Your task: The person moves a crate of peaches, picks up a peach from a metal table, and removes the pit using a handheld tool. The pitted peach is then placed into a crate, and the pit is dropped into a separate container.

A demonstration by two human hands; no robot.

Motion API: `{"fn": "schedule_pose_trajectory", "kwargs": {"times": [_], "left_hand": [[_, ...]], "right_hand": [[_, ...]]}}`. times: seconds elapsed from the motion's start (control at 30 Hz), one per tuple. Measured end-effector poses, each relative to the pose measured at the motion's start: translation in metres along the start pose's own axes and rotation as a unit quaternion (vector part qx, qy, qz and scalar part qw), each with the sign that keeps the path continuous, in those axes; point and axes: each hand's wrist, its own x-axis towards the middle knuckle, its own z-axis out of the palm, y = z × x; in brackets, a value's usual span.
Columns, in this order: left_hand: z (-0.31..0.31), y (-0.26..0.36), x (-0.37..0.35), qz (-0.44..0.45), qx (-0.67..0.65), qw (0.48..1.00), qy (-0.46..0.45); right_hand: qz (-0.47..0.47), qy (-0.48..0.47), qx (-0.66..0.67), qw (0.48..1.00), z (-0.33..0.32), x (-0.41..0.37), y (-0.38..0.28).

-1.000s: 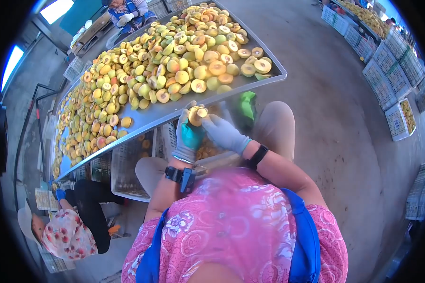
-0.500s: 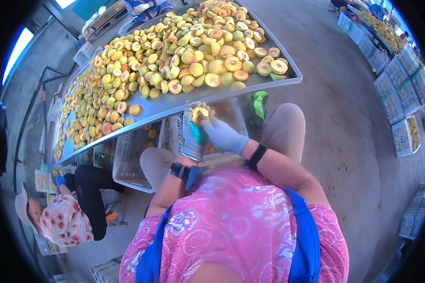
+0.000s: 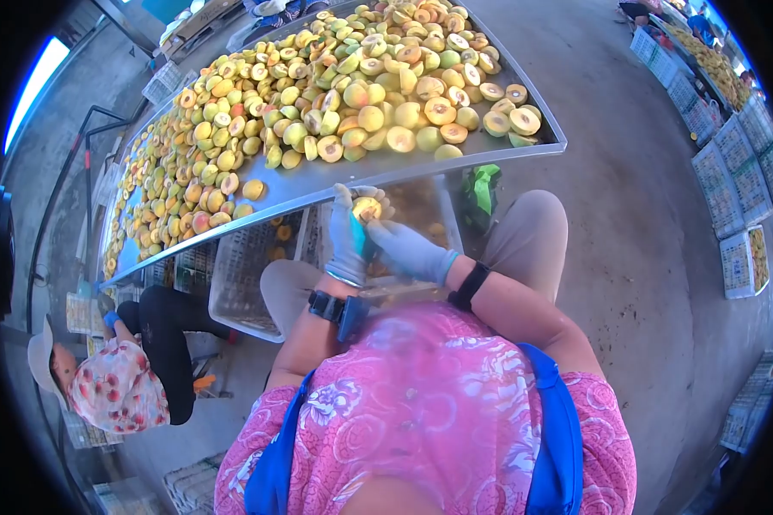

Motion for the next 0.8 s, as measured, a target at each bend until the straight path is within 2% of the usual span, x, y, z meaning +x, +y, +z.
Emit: {"fn": "schedule_pose_trajectory", "kwargs": {"times": [0.03,0.1,0.17,0.23,0.3,0.37,0.43,0.5,0.53,0.6,0.67,0.73,0.8], "left_hand": [[-0.002,0.002,0.000,0.000,0.001,1.000,0.001],[-0.008,0.009,0.001,-0.019,0.038,0.996,-0.082],[0.001,0.021,-0.006,-0.054,0.038,0.996,-0.063],[-0.003,0.021,-0.006,-0.091,0.038,0.994,-0.043],[-0.018,0.011,0.004,-0.050,0.246,0.963,-0.100],[-0.021,0.015,0.002,-0.066,0.241,0.960,-0.123],[-0.024,0.019,-0.002,-0.081,0.237,0.957,-0.144],[-0.027,0.028,-0.006,-0.182,0.158,0.959,-0.149],[-0.033,0.024,-0.003,-0.180,0.159,0.960,-0.146],[-0.051,0.009,0.004,-0.241,-0.099,0.948,-0.181],[-0.039,0.012,-0.004,-0.216,-0.116,0.959,-0.142],[-0.029,0.021,-0.013,-0.192,-0.133,0.967,-0.102],[-0.025,0.030,-0.018,-0.226,-0.209,0.945,-0.112]], "right_hand": [[0.020,-0.012,0.023,0.999,-0.001,0.001,-0.001],[0.039,-0.025,0.047,0.998,-0.009,0.004,0.003],[0.067,-0.137,0.159,0.975,-0.017,0.010,0.010],[0.084,-0.137,0.162,0.974,-0.014,0.009,0.011],[0.102,-0.137,0.162,0.972,-0.012,0.007,0.011],[0.152,-0.148,0.194,0.958,-0.012,0.007,0.013],[0.145,-0.180,0.240,0.943,-0.013,0.005,0.013],[0.134,-0.212,0.284,0.926,-0.013,0.007,0.014],[0.123,-0.243,0.292,0.917,-0.012,0.010,0.017],[0.113,-0.279,0.298,0.906,-0.013,0.017,0.021],[0.152,-0.354,0.388,0.837,-0.014,0.023,0.024],[0.164,-0.358,0.401,0.827,-0.012,0.023,0.020],[0.173,-0.363,0.416,0.816,-0.011,0.027,0.025]]}}
